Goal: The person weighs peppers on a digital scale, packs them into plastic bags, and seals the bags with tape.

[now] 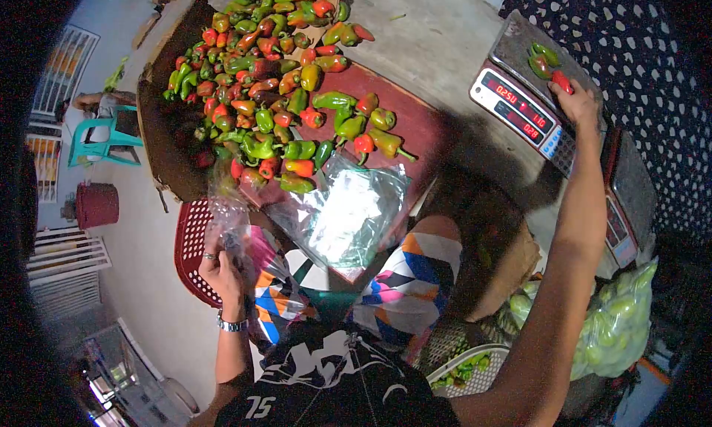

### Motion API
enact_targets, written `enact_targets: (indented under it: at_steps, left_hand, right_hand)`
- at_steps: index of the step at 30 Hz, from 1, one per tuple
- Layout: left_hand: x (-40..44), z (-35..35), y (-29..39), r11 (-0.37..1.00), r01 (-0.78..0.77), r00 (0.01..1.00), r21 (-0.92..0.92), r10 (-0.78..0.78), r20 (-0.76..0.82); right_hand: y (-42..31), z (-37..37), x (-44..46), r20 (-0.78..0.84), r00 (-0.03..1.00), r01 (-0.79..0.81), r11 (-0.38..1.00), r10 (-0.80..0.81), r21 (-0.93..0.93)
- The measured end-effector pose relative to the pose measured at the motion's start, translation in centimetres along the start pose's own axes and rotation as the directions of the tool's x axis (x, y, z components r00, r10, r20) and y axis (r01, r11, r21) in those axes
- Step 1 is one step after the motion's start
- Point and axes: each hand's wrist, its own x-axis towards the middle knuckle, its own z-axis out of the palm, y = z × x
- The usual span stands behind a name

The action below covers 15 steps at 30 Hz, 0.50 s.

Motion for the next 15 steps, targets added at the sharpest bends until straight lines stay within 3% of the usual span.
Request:
enact_targets:
  at_steps: [4,8,9,12,13,15]
  left_hand:
    - [1.0,1.0,4.9,0.990,0.029,0.999,-0.136,-0.031,-0.012]
    - [3.1,2.3,8.6,0.978,-0.169,0.982,-0.124,0.157,-0.107]
    - [3.1,2.2,9.0,0.958,-0.033,0.997,-0.286,0.013,-0.071]
    - [3.9,3.4,10.9,0.994,-0.016,0.999,-0.105,0.012,-0.032]
    - [4.4,4.4,11.1,0.981,-0.096,0.995,-0.166,0.099,0.007]
    - [5.1,5.4,10.9,0.988,-0.145,0.983,-0.055,0.151,0.104]
  right_hand:
    - [-1.0,0.3,-2.6,-0.117,0.992,-0.050,0.998,0.054,0.037]
    - [-0.5,1.2,-2.7,-0.208,0.976,-0.052,0.998,0.056,0.023]
    - [-0.3,1.3,-2.8,-0.242,0.969,-0.046,0.999,0.051,0.029]
    - [0.7,1.8,-2.6,-0.343,0.939,-0.006,0.996,0.035,0.086]
    - [1.9,2.1,-1.7,-0.372,0.928,0.023,0.991,0.028,0.130]
    - [1.5,1.0,-3.0,-0.426,0.900,0.041,0.955,0.092,0.293]
